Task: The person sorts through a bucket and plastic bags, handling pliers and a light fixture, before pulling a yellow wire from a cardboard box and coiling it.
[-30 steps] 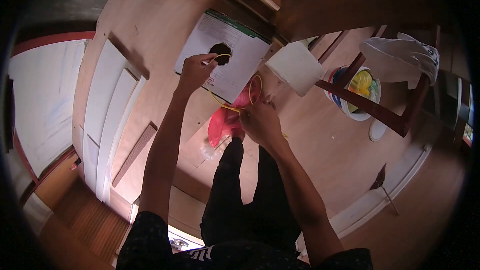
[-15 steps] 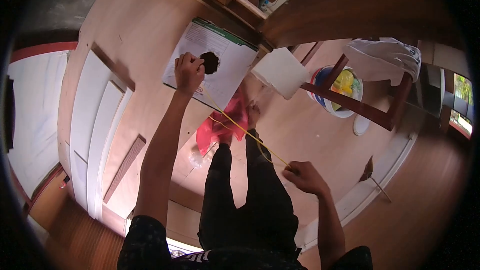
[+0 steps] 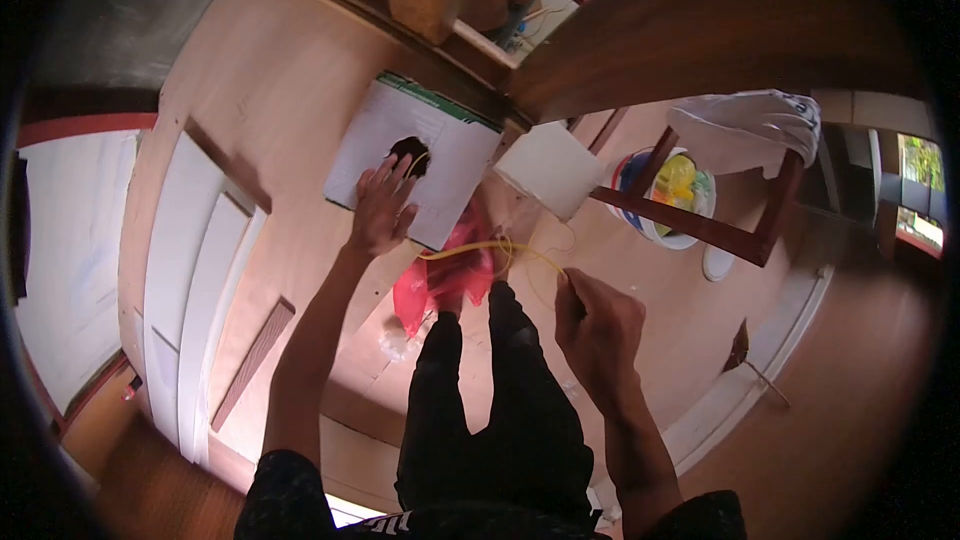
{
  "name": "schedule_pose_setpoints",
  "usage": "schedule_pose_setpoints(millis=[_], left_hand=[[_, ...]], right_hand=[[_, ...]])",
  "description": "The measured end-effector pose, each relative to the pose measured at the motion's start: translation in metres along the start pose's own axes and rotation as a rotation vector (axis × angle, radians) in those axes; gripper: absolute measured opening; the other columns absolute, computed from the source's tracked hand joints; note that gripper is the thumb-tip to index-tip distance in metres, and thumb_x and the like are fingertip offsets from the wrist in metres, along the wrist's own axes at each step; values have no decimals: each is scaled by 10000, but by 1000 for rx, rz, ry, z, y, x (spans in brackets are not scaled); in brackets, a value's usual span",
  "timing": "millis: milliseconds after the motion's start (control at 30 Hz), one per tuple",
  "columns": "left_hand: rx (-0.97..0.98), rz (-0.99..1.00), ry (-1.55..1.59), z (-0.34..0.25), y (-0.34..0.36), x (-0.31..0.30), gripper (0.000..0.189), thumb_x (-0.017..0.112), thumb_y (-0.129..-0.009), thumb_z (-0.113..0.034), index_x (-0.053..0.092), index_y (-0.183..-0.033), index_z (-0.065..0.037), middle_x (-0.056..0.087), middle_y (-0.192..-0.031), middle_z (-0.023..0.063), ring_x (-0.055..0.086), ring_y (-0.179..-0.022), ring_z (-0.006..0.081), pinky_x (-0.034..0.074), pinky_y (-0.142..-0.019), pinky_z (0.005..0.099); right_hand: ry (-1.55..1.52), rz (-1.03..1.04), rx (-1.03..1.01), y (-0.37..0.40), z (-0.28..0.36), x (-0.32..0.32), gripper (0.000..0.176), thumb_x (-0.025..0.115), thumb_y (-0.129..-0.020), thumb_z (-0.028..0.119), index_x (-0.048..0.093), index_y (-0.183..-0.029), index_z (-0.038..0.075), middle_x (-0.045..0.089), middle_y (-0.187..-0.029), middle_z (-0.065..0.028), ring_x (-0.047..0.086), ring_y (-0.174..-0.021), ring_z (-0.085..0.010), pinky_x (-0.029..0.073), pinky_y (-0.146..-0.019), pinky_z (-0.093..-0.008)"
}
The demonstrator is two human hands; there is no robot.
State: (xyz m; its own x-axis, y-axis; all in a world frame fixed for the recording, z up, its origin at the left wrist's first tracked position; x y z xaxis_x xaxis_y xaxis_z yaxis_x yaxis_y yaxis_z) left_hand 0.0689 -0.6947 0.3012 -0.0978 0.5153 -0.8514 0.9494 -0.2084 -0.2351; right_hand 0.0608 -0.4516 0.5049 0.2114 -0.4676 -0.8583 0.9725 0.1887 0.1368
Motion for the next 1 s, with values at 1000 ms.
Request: schedule_pose_setpoints(millis=[1000], left_hand=[[-94, 167, -330, 7, -17, 26, 96, 572, -673, -177, 659, -692, -142, 585, -762, 65, 501, -914, 247, 280, -943, 516]], right_hand=[[347, -119, 134, 151, -43, -175, 137, 493, -830, 22, 515, -698, -11, 520, -558, -98, 537, -466, -175, 419, -458, -286]])
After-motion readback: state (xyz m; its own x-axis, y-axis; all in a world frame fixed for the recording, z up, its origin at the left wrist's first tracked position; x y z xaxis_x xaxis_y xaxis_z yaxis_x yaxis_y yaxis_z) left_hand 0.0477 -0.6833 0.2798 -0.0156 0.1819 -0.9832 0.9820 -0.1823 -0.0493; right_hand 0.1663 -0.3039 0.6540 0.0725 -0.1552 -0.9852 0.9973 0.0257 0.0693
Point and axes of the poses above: each hand's wrist, its own y-axis away from the middle knuckle, its own x-axis out of the palm, z = x × y, the point moved 7 cm from there along -y, towards the middle knuckle
